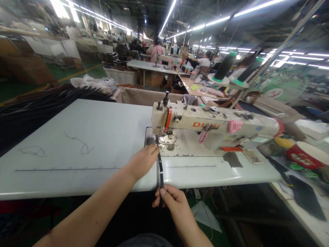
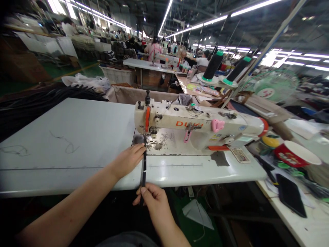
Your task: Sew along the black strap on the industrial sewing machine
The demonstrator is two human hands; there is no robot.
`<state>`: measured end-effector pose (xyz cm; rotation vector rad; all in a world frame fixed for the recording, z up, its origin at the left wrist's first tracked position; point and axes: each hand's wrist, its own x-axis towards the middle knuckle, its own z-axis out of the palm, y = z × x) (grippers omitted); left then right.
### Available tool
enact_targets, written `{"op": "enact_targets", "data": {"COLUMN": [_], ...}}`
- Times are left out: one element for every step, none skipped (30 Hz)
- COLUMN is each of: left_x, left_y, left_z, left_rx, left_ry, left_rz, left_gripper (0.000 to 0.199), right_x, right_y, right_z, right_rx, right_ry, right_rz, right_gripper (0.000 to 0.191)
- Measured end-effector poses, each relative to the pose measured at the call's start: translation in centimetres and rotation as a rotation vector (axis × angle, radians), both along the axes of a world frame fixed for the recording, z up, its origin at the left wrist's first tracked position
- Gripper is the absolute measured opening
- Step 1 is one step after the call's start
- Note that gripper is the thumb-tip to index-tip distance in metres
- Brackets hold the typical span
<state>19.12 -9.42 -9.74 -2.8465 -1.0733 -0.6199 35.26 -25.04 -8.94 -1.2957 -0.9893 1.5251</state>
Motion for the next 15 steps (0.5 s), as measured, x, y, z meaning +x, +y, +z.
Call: {"op": "enact_targets", "data": {"left_x": [0.0,0.0,0.0,0.0,0.0,0.0,0.0,0.0,0.0,0.0,0.0,0.0,0.0,0.0,0.0], "left_y": [0.0,0.0,0.0,0.0,0.0,0.0,0.0,0.0,0.0,0.0,-0.1,-0.1,-0.1,-0.1,-0.1], "left_z": [0.0,0.0,0.0,0.0,0.0,0.0,0.0,-0.1,-0.1,-0.1,-0.2,-0.2,-0.2,-0.2,-0.3], "left_rx": [-0.001,-0.004,-0.007,-0.010,-0.013,-0.015,-0.016,-0.016,-0.014,-0.010,-0.004,0.003,0.011,0.020,0.028], "left_ry": [-0.005,-0.011,-0.016,-0.022,-0.027,-0.030,-0.031,-0.032,-0.033,-0.033,-0.033,-0.034,-0.033,-0.033,-0.033], "left_rz": [-0.001,-0.002,-0.003,-0.004,-0.006,-0.010,-0.014,-0.016,-0.016,-0.013,-0.008,-0.004,-0.002,-0.001,-0.001], "left_gripper": [0.022,0.022,0.022,0.022,0.022,0.022,0.022,0.022,0.022,0.022,0.022,0.022,0.022,0.022,0.023], "right_x": [0.0,0.0,0.0,0.0,0.1,0.1,0.1,0.1,0.1,0.2,0.2,0.2,0.3,0.3,0.4], "right_y": [-0.1,-0.3,-0.4,-0.5,-0.7,-0.8,-0.8,-0.9,-1.0,-1.0,-1.0,-1.0,-1.0,-1.1,-1.1], "right_z": [-0.1,-0.2,-0.4,-0.5,-0.7,-1.0,-1.2,-1.5,-1.8,-2.1,-2.4,-2.5,-2.6,-2.6,-2.5], "right_rx": [-0.013,-0.023,-0.026,-0.021,-0.012,0.000,0.013,0.022,0.029,0.032,0.033,0.032,0.028,0.025,0.023], "right_ry": [0.010,0.019,0.022,0.020,0.014,0.007,0.002,-0.002,-0.003,0.001,0.006,0.011,0.017,0.023,0.027], "right_rz": [-0.002,-0.005,-0.005,-0.004,-0.001,0.002,0.006,0.010,0.013,0.015,0.017,0.017,0.017,0.017,0.016], "right_gripper": [0.050,0.050,0.050,0.050,0.051,0.051,0.052,0.053,0.053,0.052,0.052,0.052,0.052,0.052,0.053]}}
